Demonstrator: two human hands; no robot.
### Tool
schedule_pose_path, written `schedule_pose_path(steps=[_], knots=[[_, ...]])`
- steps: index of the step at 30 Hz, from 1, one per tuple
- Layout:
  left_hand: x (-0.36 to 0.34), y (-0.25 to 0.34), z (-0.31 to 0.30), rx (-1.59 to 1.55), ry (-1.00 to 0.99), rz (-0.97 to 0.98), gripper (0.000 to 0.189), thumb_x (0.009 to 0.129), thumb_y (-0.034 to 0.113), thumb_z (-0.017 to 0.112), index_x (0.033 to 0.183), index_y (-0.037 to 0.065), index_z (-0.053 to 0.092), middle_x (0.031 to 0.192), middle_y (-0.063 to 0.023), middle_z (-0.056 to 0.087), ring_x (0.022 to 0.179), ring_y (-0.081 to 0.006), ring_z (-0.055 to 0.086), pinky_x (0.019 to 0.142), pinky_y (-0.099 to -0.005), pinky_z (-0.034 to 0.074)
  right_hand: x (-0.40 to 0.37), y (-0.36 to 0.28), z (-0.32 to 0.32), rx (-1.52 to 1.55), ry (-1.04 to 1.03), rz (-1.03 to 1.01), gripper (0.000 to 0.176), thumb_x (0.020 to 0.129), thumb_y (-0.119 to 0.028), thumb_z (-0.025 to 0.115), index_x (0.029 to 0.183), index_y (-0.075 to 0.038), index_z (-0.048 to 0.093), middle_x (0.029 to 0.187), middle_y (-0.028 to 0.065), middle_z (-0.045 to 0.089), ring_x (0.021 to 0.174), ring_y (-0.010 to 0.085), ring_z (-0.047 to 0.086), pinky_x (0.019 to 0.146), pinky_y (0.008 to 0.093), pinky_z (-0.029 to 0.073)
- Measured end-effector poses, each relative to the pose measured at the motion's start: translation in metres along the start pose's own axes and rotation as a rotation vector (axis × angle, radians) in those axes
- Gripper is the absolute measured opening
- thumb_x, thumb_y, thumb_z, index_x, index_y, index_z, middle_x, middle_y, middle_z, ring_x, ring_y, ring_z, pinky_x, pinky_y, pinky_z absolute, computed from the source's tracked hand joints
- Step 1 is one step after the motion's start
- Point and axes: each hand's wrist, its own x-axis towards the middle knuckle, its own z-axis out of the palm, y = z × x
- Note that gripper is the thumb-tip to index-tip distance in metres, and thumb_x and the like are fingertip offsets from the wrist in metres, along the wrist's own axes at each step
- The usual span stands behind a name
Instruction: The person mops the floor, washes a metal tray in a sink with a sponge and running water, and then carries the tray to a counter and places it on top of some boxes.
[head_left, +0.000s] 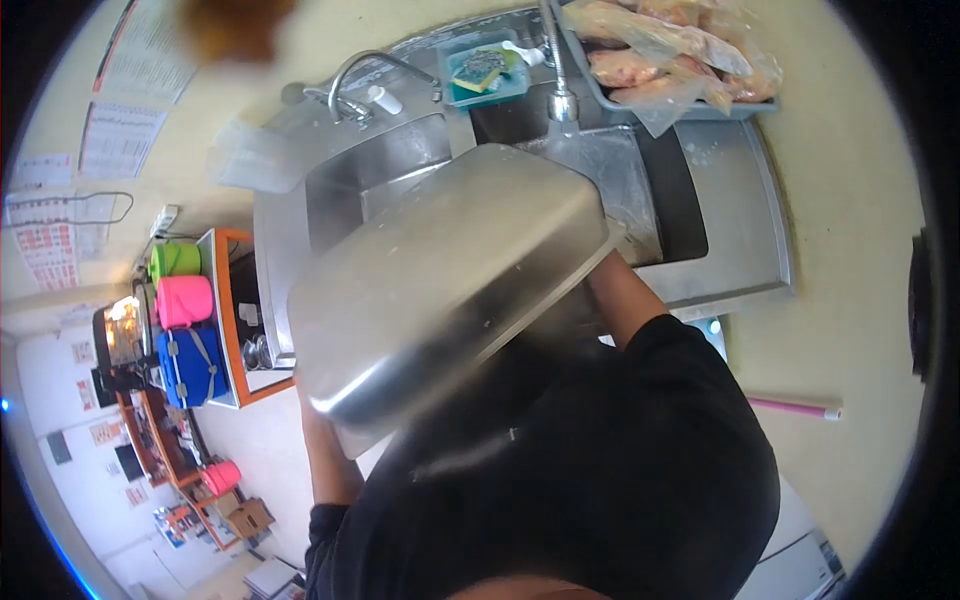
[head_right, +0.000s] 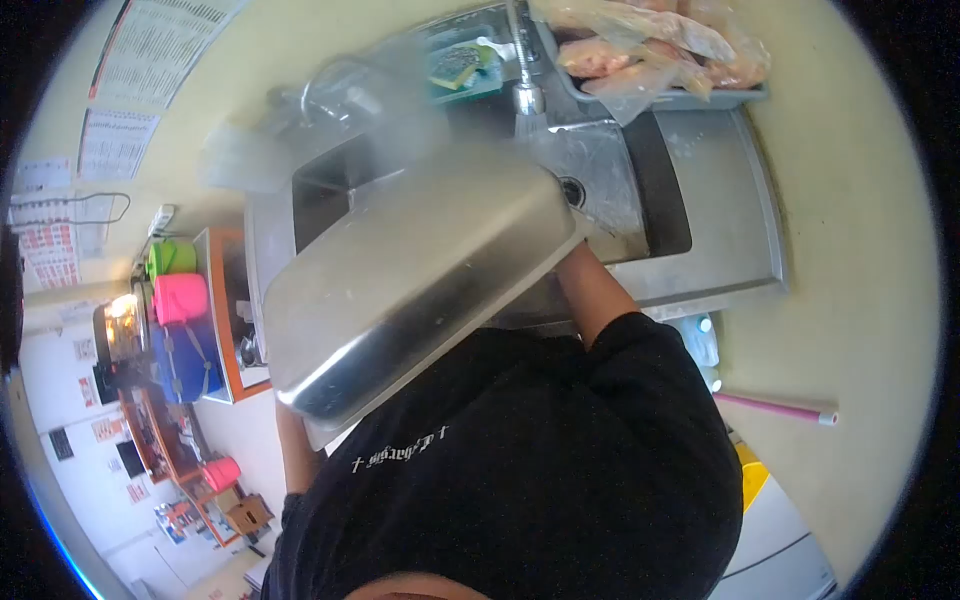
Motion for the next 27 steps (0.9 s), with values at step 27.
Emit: schedule_pose_path(steps=[27], knots=[[0.127,-0.076,0.15,0.004,0.191,-0.05,0.045,0.102,0.024,0.039,0.133,-0.007,0.045,0.129,-0.0256,0.054,0.123,-0.0361,0.05,0.103,-0.0388,0.037,-0.057,-0.117,-0.089,-1.138,0.873,-0.2,0.041,0.099,-0.032,0.04,0.121,-0.003,0.059,0.117,0.0106,0.063,0.113,0.0249,0.055,0.098,0.0387,0.039]])
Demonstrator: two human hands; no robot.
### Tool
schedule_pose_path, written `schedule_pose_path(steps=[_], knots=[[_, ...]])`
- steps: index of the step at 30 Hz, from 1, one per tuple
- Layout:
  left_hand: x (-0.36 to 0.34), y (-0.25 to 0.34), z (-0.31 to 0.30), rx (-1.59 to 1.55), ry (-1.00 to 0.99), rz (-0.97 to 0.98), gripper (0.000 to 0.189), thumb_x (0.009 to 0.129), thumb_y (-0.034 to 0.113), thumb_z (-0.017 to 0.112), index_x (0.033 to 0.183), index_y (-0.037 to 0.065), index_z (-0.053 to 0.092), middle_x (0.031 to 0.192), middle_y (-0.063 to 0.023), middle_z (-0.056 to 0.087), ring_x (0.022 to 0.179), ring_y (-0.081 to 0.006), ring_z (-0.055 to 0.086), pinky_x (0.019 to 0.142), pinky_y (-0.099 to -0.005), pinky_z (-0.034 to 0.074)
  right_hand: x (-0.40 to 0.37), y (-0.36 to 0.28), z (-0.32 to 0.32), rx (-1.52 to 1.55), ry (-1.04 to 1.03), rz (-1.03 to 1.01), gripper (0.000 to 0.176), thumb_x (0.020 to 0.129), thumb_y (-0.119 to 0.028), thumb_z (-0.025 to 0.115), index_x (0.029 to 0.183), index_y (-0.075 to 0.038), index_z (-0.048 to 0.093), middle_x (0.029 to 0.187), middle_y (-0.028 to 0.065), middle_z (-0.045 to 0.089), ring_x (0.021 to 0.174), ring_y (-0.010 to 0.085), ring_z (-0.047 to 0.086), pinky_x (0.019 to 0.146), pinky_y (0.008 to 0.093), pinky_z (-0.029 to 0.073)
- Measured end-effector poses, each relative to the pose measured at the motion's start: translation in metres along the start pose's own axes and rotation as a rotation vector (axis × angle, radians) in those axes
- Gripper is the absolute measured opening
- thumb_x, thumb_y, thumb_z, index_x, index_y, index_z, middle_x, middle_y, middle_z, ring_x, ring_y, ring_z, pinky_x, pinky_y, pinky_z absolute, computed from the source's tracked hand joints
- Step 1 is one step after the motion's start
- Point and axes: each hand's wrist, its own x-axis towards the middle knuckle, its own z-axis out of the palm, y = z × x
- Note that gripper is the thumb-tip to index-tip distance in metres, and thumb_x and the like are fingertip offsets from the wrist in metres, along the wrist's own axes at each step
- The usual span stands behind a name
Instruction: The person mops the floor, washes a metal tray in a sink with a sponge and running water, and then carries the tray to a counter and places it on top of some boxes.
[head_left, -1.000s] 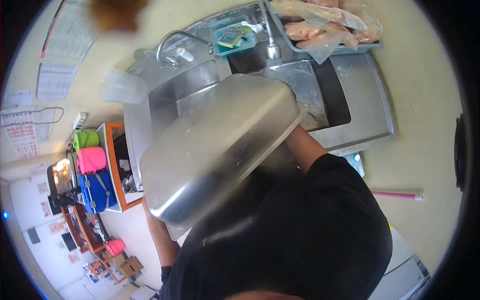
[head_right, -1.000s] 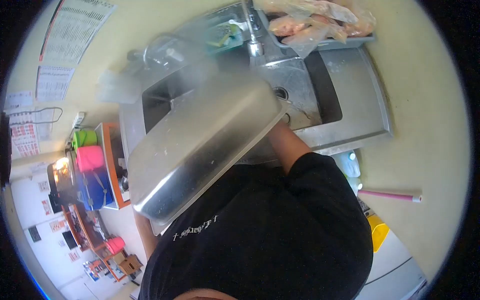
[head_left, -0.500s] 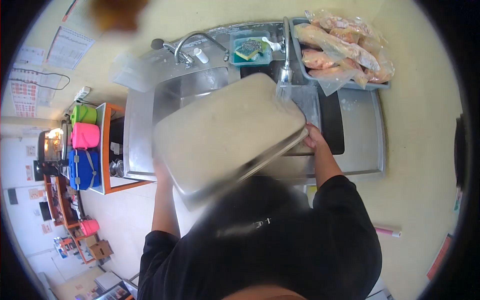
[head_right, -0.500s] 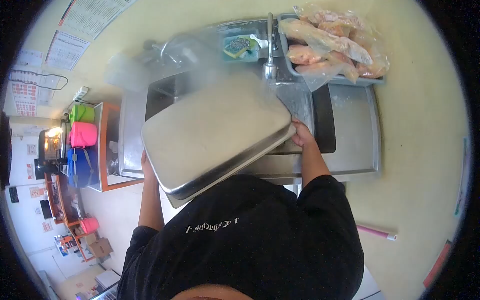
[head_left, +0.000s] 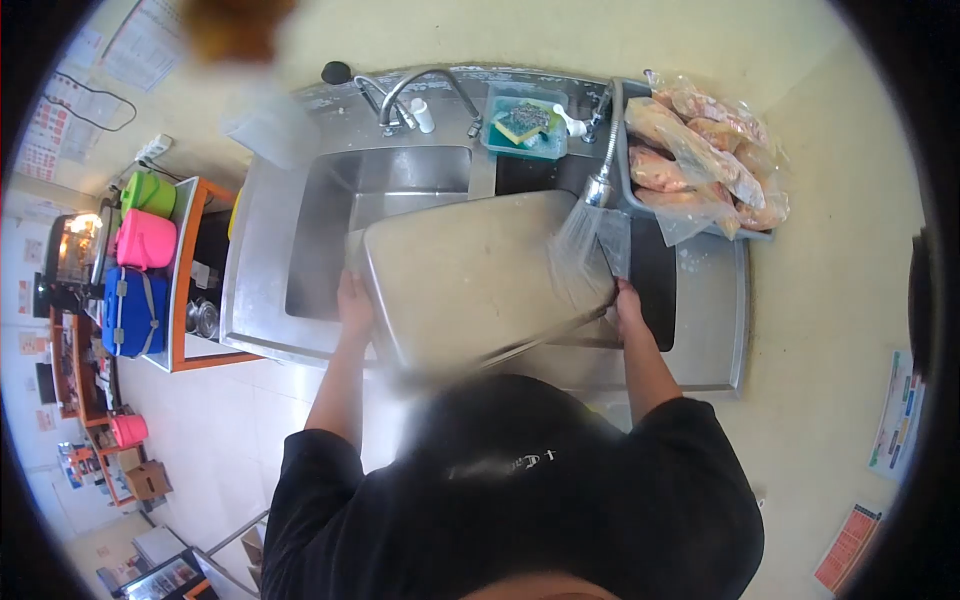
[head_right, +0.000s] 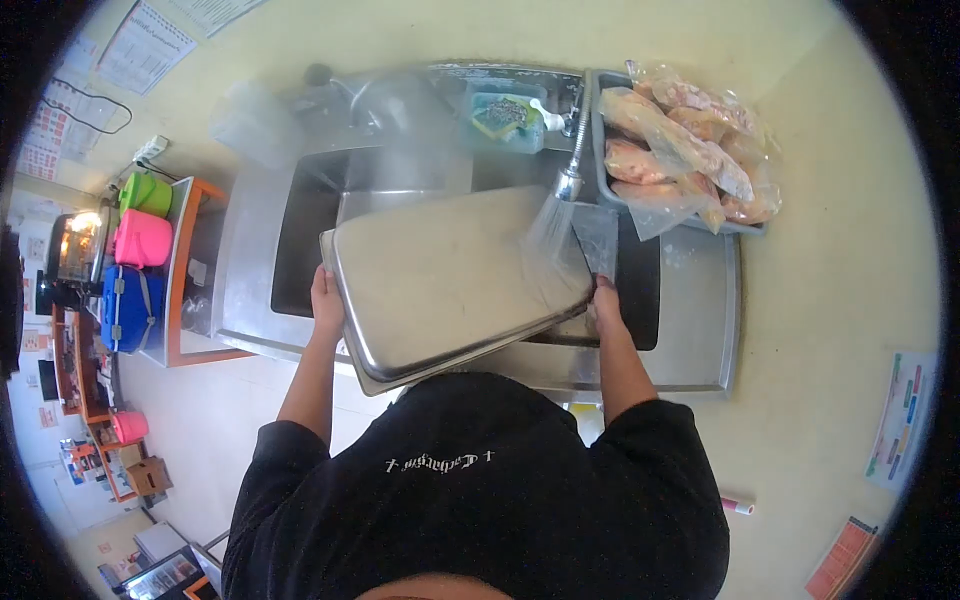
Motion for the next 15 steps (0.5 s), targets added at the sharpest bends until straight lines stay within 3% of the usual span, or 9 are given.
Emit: schedule_pose_path(steps=[1,3,5,6,8,9,12,13,15], knots=[[-0.001,0.01,0.003,0.012,-0.02,0.045,0.042,0.102,0.023,0.038,0.128,-0.008,0.047,0.119,-0.0268,0.058,0.113,-0.0374,0.055,0.097,-0.0404,0.04,-0.005,-0.014,0.003,-0.125,0.08,-0.146,0.039,0.099,-0.032,0.042,0.12,-0.003,0.059,0.116,0.0112,0.063,0.112,0.0252,0.056,0.097,0.038,0.039],[0.005,0.015,0.012,0.032,-0.023,0.068,0.04,0.102,0.023,0.038,0.127,-0.007,0.048,0.115,-0.0273,0.058,0.11,-0.0378,0.055,0.095,-0.0406,0.041,-0.057,-0.077,0.033,-0.376,0.243,-0.428,0.036,0.098,-0.031,0.047,0.117,-0.002,0.058,0.114,0.0122,0.063,0.111,0.0259,0.056,0.096,0.0366,0.04],[0.022,-0.005,0.023,0.116,0.016,0.096,0.038,0.102,0.022,0.038,0.124,-0.006,0.05,0.111,-0.0274,0.059,0.106,-0.0386,0.057,0.091,-0.0422,0.042,-0.098,-0.123,0.08,-0.699,0.344,-0.919,0.031,0.094,-0.025,0.056,0.114,-0.002,0.058,0.114,0.0147,0.061,0.107,0.0285,0.058,0.093,0.0359,0.043],[0.027,-0.002,0.027,0.123,0.013,0.113,0.038,0.102,0.023,0.037,0.124,-0.006,0.049,0.111,-0.0275,0.059,0.106,-0.0389,0.056,0.091,-0.0425,0.042,-0.109,-0.142,0.109,-0.649,0.183,-0.992,0.031,0.092,-0.023,0.059,0.114,-0.002,0.058,0.114,0.0152,0.06,0.106,0.0302,0.059,0.092,0.0361,0.044],[0.027,0.021,0.032,0.142,0.008,0.14,0.038,0.102,0.023,0.037,0.125,-0.005,0.049,0.112,-0.0276,0.059,0.106,-0.0397,0.056,0.091,-0.0431,0.042,-0.115,-0.183,0.17,-0.619,-0.052,-1.094,0.033,0.089,-0.02,0.064,0.116,-0.002,0.057,0.114,0.0156,0.06,0.106,0.0324,0.059,0.091,0.0367,0.046],[0.03,0.025,0.033,0.149,-0.045,0.095,0.045,0.102,0.022,0.037,0.131,-0.011,0.044,0.124,-0.0326,0.054,0.118,-0.0427,0.052,0.101,-0.0416,0.039,-0.105,-0.202,0.2,-0.637,-0.126,-1.133,0.035,0.088,-0.02,0.065,0.117,-0.002,0.056,0.114,0.0155,0.06,0.106,0.033,0.059,0.092,0.0371,0.046],[0.028,0.056,0.036,0.119,-0.059,0.055,0.043,0.102,0.021,0.037,0.129,-0.011,0.045,0.119,-0.0337,0.055,0.114,-0.044,0.054,0.098,-0.0418,0.041,-0.011,-0.237,0.276,-0.592,0.055,-1.124,0.055,0.083,-0.027,0.072,0.128,-0.005,0.049,0.122,0.0197,0.055,0.118,0.0373,0.051,0.099,0.0407,0.042],[0.033,0.051,0.039,0.101,-0.075,0.043,0.04,0.101,0.02,0.038,0.124,-0.011,0.048,0.113,-0.0339,0.057,0.107,-0.0454,0.056,0.092,-0.0428,0.043,0.017,-0.251,0.295,-0.585,0.138,-1.119,0.063,0.08,-0.029,0.075,0.131,-0.007,0.047,0.125,0.0215,0.053,0.121,0.0398,0.047,0.102,0.0425,0.04],[0.035,0.053,0.04,0.094,-0.105,0.02,0.037,0.101,0.019,0.038,0.121,-0.011,0.049,0.109,-0.0337,0.058,0.102,-0.0456,0.057,0.089,-0.0435,0.044,0.081,-0.253,0.316,-0.96,0.303,-1.054,0.071,0.074,-0.03,0.079,0.134,-0.011,0.046,0.129,0.0235,0.049,0.123,0.0431,0.043,0.103,0.0447,0.038]])
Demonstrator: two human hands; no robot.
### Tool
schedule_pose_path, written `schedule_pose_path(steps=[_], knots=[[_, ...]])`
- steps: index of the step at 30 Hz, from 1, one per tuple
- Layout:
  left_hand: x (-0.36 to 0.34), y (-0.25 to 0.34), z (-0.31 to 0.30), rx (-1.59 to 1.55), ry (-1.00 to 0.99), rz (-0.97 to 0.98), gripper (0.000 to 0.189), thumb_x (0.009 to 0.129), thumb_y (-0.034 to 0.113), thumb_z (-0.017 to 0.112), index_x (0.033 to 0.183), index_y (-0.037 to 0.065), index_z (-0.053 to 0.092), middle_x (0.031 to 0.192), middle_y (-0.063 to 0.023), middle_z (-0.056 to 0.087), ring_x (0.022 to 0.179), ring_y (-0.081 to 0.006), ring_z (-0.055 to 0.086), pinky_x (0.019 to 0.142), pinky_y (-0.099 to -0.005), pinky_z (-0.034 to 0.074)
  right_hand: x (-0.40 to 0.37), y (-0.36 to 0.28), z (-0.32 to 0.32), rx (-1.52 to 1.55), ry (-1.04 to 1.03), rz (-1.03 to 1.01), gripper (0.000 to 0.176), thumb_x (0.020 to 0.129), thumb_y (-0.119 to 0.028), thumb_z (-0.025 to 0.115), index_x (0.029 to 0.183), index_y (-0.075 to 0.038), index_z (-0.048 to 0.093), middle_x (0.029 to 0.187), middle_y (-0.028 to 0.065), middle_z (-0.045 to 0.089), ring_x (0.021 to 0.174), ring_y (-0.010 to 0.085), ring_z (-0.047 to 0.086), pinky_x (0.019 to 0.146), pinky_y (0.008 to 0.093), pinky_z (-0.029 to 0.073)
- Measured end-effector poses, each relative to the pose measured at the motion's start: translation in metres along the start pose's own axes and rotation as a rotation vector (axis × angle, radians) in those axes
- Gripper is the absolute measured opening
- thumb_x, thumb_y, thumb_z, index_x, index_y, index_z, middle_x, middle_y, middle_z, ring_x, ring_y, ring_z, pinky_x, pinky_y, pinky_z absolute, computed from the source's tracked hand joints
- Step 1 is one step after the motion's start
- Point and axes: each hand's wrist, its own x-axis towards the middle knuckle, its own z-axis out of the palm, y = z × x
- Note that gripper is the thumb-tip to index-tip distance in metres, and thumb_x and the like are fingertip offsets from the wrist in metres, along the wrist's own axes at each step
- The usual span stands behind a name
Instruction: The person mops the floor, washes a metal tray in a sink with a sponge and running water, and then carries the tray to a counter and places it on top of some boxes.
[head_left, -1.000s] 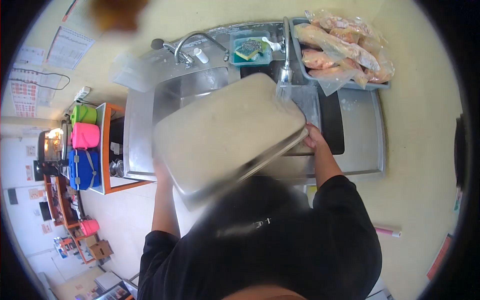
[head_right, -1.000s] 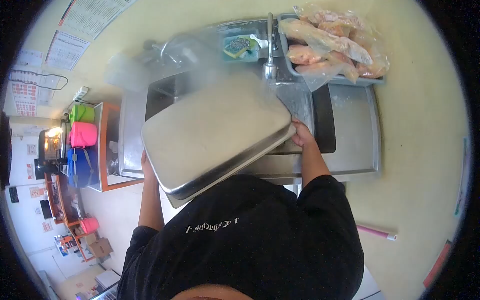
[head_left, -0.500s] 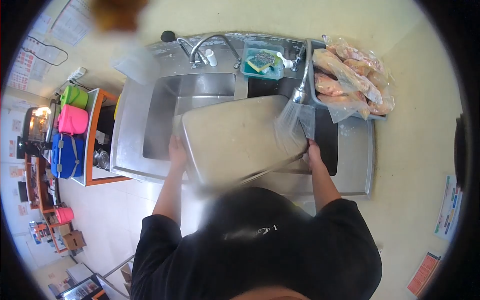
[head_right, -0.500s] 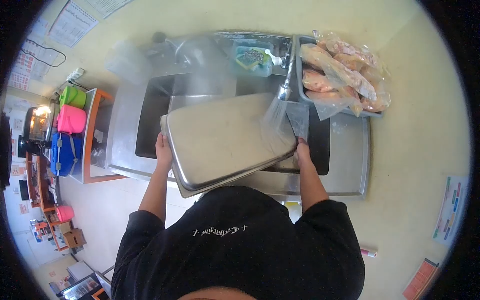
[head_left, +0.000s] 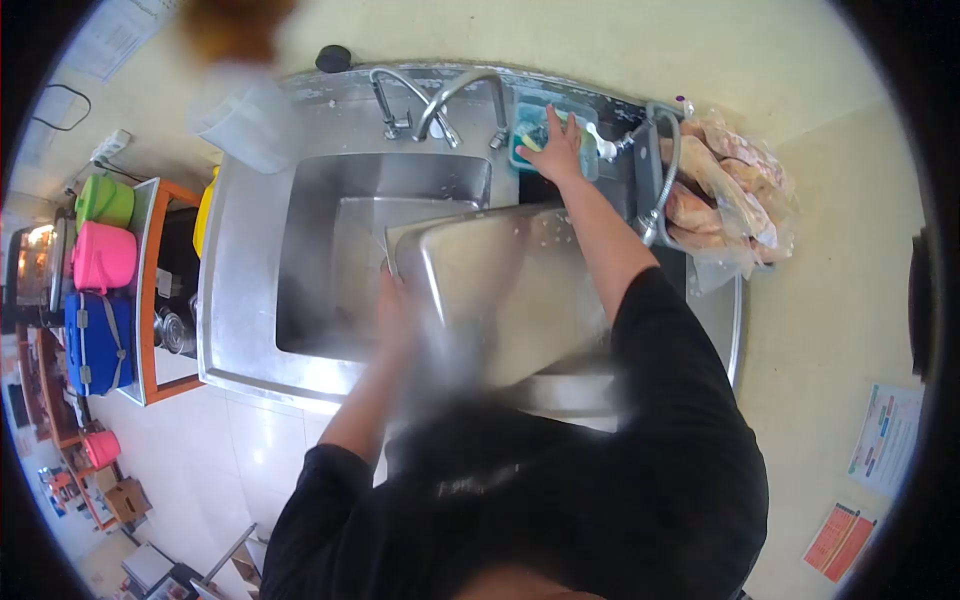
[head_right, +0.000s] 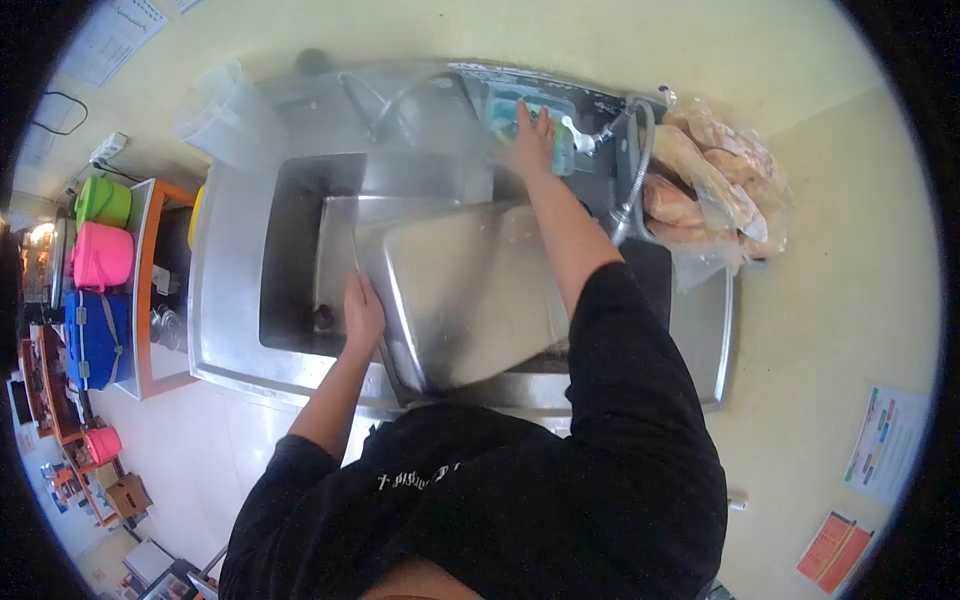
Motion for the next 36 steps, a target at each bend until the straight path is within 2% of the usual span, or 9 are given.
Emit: schedule_pose_path(steps=[4,10,16,19,23,27,31,35,36], knots=[[0.013,-0.052,0.005,0.115,0.016,0.174,0.036,0.101,0.018,0.038,0.12,-0.01,0.05,0.105,-0.032,0.059,0.099,-0.0448,0.058,0.087,-0.0433,0.044,0.031,0.055,0.066,-0.277,-0.31,0.003,0.072,0.069,-0.027,0.081,0.133,-0.017,0.048,0.131,0.0245,0.048,0.121,0.0461,0.045,0.102,0.0474,0.039],[0.007,0.0,-0.01,0.25,-0.013,0.112,0.034,0.101,0.019,0.038,0.116,-0.007,0.052,0.101,-0.0289,0.06,0.095,-0.0429,0.059,0.085,-0.0422,0.044,0.04,0.017,-0.004,0.202,-0.005,0.121,0.042,0.076,-0.018,0.068,0.115,-0.016,0.055,0.119,0.0227,0.055,0.113,0.0434,0.053,0.093,0.0465,0.044],[0.015,-0.013,-0.002,0.081,-0.108,-0.261,0.042,0.101,0.02,0.038,0.126,-0.011,0.047,0.12,-0.0316,0.057,0.113,-0.0433,0.055,0.098,-0.0422,0.041,0.031,0.024,0.02,0.213,-0.508,0.037,0.037,0.077,-0.017,0.066,0.113,-0.016,0.056,0.101,0.0191,0.066,0.097,0.0388,0.063,0.083,0.046,0.049],[0.011,-0.03,0.004,0.046,0.014,-0.042,0.041,0.1,0.02,0.038,0.124,-0.012,0.049,0.122,-0.0334,0.054,0.115,-0.0448,0.053,0.099,-0.0446,0.04,0.031,0.031,0.041,0.193,-0.423,0.099,0.036,0.077,-0.017,0.066,0.112,-0.016,0.057,0.103,0.0198,0.066,0.099,0.0386,0.062,0.084,0.0451,0.049],[0.017,-0.061,0.012,0.096,0.015,0.038,0.039,0.102,0.022,0.037,0.128,-0.005,0.047,0.106,-0.0285,0.061,0.101,-0.0416,0.058,0.087,-0.0437,0.044,0.0,0.003,-0.013,0.561,-0.115,0.166,0.04,0.076,-0.018,0.072,0.112,-0.008,0.057,0.104,0.015,0.066,0.097,0.0307,0.064,0.083,0.0374,0.05],[0.016,-0.055,0.013,0.074,-0.001,0.022,0.035,0.102,0.019,0.037,0.124,-0.004,0.05,0.106,-0.0277,0.061,0.1,-0.0409,0.059,0.086,-0.0434,0.044,-0.104,-0.024,-0.076,1.131,-0.217,0.606,0.043,0.079,-0.021,0.075,0.109,0.0,0.054,0.104,0.0106,0.064,0.095,0.023,0.061,0.084,0.0343,0.048],[0.02,-0.064,0.024,0.067,0.033,0.019,0.034,0.101,0.018,0.037,0.122,-0.004,0.052,0.105,-0.0279,0.061,0.099,-0.0407,0.059,0.086,-0.043,0.044,-0.18,-0.021,-0.105,0.68,-0.093,0.367,0.036,0.081,-0.005,0.065,0.115,-0.003,0.054,0.11,0.0141,0.061,0.102,0.0252,0.061,0.089,0.0366,0.047],[0.021,-0.058,0.023,0.018,-0.036,-0.064,0.035,0.101,0.02,0.038,0.122,-0.005,0.052,0.105,-0.0278,0.061,0.098,-0.0413,0.059,0.086,-0.0426,0.045,-0.166,-0.018,-0.126,0.01,0.029,-0.217,0.057,0.074,0.005,0.054,0.13,-0.007,0.053,0.125,0.0222,0.056,0.117,0.0345,0.054,0.102,0.0428,0.04],[0.026,-0.061,0.025,0.038,-0.061,-0.046,0.035,0.101,0.021,0.038,0.121,-0.005,0.052,0.105,-0.0277,0.061,0.099,-0.0414,0.059,0.086,-0.0428,0.044,-0.165,-0.01,-0.114,0.181,-0.01,-0.313,0.066,0.07,0.003,0.052,0.134,-0.011,0.053,0.135,0.0223,0.049,0.127,0.0397,0.044,0.109,0.0458,0.032]])
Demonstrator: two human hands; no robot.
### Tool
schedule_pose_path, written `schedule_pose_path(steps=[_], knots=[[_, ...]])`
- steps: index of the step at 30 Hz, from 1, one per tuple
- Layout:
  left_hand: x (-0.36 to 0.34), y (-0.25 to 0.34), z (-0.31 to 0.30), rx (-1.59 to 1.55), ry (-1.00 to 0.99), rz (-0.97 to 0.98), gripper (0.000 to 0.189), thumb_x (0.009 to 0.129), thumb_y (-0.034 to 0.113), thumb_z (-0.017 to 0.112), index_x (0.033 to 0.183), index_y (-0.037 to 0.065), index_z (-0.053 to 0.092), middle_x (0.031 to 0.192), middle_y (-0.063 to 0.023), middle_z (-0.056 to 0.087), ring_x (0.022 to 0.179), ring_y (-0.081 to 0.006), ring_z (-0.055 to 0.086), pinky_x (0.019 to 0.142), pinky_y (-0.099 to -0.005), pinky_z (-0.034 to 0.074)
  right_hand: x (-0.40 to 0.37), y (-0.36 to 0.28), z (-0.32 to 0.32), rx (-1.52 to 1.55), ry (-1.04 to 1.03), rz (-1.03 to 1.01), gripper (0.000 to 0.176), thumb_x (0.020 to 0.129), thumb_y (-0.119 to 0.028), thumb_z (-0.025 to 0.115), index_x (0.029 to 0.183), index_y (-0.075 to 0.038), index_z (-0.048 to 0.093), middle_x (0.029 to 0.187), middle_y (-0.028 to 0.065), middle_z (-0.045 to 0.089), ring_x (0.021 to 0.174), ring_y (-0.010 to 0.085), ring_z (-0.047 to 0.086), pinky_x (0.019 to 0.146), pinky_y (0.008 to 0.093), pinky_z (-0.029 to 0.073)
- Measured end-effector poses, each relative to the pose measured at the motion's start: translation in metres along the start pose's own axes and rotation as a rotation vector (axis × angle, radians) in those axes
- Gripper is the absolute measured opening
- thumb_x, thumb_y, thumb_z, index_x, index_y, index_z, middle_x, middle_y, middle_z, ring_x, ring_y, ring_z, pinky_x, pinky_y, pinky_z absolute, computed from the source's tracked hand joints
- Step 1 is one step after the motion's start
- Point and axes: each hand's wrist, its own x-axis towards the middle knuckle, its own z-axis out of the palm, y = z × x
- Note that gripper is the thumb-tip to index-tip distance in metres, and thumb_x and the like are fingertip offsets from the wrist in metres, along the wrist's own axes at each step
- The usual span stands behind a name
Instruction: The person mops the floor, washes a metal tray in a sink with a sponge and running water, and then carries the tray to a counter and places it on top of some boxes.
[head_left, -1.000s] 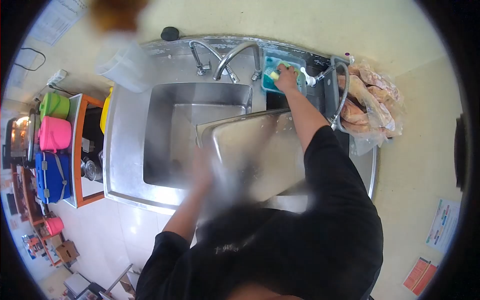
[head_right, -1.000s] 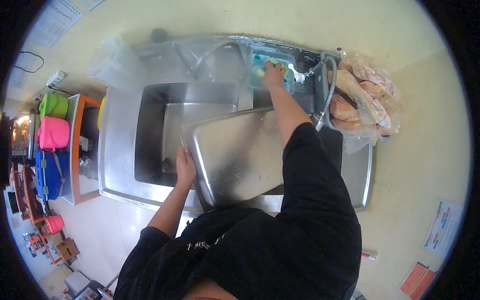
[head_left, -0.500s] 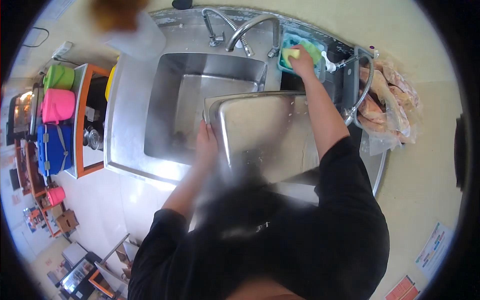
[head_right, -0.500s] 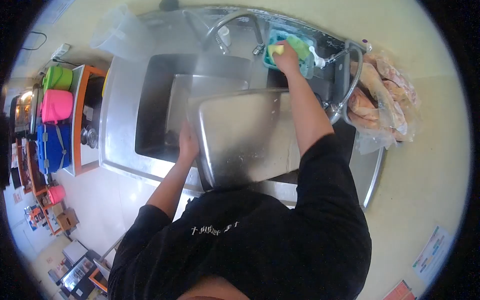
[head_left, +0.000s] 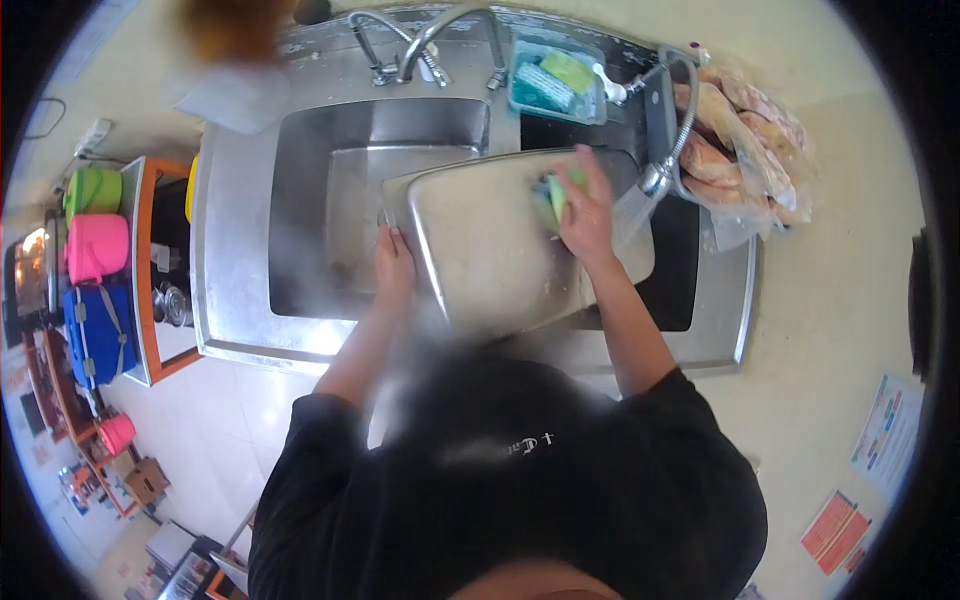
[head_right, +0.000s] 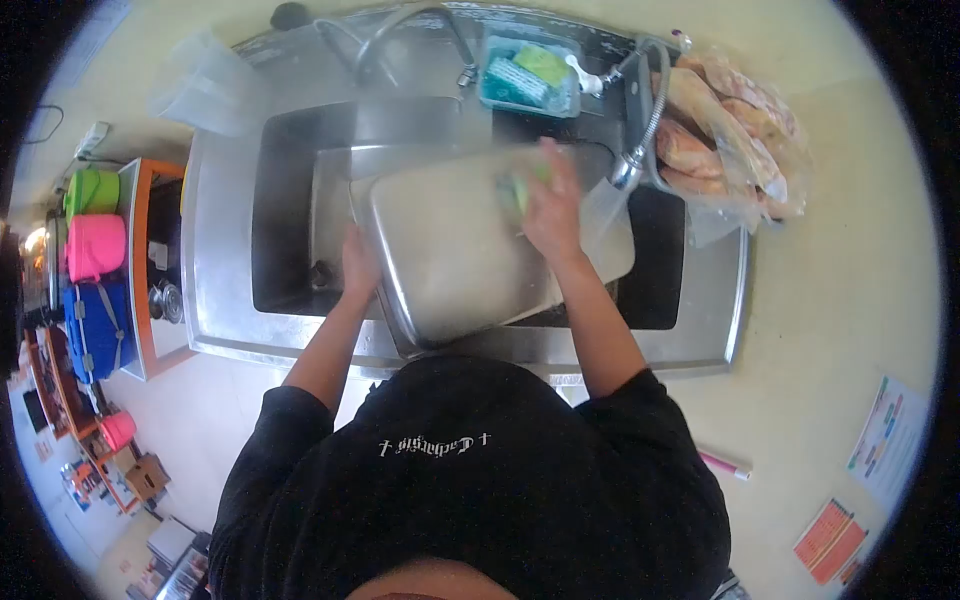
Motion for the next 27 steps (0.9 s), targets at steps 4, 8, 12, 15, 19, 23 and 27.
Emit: schedule_pose_path(steps=[4,8,12,15,19,23,27], knots=[[0.005,-0.018,0.003,0.069,-0.041,0.032,0.037,0.102,0.024,0.037,0.119,-0.005,0.052,0.106,-0.0278,0.061,0.099,-0.042,0.057,0.087,-0.0437,0.044,0.006,-0.052,0.014,0.185,-0.258,0.156,0.043,0.081,-0.011,0.06,0.124,-0.01,0.06,0.136,0.0154,0.051,0.13,0.0372,0.043,0.109,0.0457,0.034],[0.01,-0.049,-0.005,-0.005,-0.044,0.051,0.04,0.102,0.027,0.036,0.116,-0.006,0.054,0.109,-0.0285,0.06,0.103,-0.0412,0.057,0.089,-0.0449,0.042,-0.031,-0.064,0.011,0.191,-0.235,-0.125,0.039,0.084,-0.021,0.063,0.12,-0.007,0.061,0.132,0.0177,0.053,0.125,0.0361,0.047,0.108,0.0442,0.036],[-0.002,-0.023,-0.018,0.081,0.016,0.044,0.042,0.102,0.028,0.035,0.113,-0.008,0.056,0.105,-0.0268,0.061,0.099,-0.0373,0.059,0.088,-0.0438,0.042,-0.044,0.095,0.045,-0.037,-0.078,0.316,0.043,0.086,-0.019,0.058,0.126,-0.003,0.056,0.132,0.0222,0.052,0.127,0.0375,0.045,0.108,0.045,0.035],[0.0,0.007,-0.024,0.118,-0.039,0.026,0.041,0.102,0.027,0.036,0.116,-0.008,0.054,0.105,-0.0249,0.062,0.099,-0.0348,0.06,0.088,-0.0409,0.044,-0.027,0.14,0.061,-0.067,0.066,0.385,0.043,0.087,-0.018,0.056,0.126,-0.002,0.055,0.132,0.0239,0.051,0.128,0.0381,0.044,0.109,0.0451,0.033],[-0.005,0.03,-0.019,0.13,0.055,0.126,0.039,0.102,0.025,0.036,0.11,-0.008,0.056,0.102,-0.0261,0.062,0.097,-0.0351,0.059,0.086,-0.0429,0.043,0.035,0.002,0.06,0.121,-0.188,0.186,0.04,0.085,-0.016,0.061,0.123,-0.005,0.056,0.124,0.0193,0.057,0.12,0.0377,0.051,0.105,0.0448,0.038],[0.002,0.0,-0.024,0.098,-0.002,0.064,0.038,0.102,0.023,0.036,0.108,-0.009,0.056,0.102,-0.0261,0.061,0.095,-0.0329,0.059,0.087,-0.0423,0.043,0.026,-0.025,0.032,0.234,-0.12,-0.036,0.039,0.085,-0.015,0.061,0.123,-0.007,0.056,0.121,0.0175,0.058,0.118,0.0358,0.052,0.104,0.044,0.039],[-0.006,0.007,-0.023,0.071,0.068,0.136,0.037,0.102,0.023,0.036,0.103,-0.009,0.055,0.099,-0.026,0.061,0.092,-0.0334,0.058,0.085,-0.0434,0.042,-0.031,0.153,0.051,0.099,-0.038,0.533,0.042,0.09,-0.018,0.055,0.13,-0.006,0.049,0.128,0.019,0.054,0.125,0.0366,0.047,0.108,0.0428,0.035]])
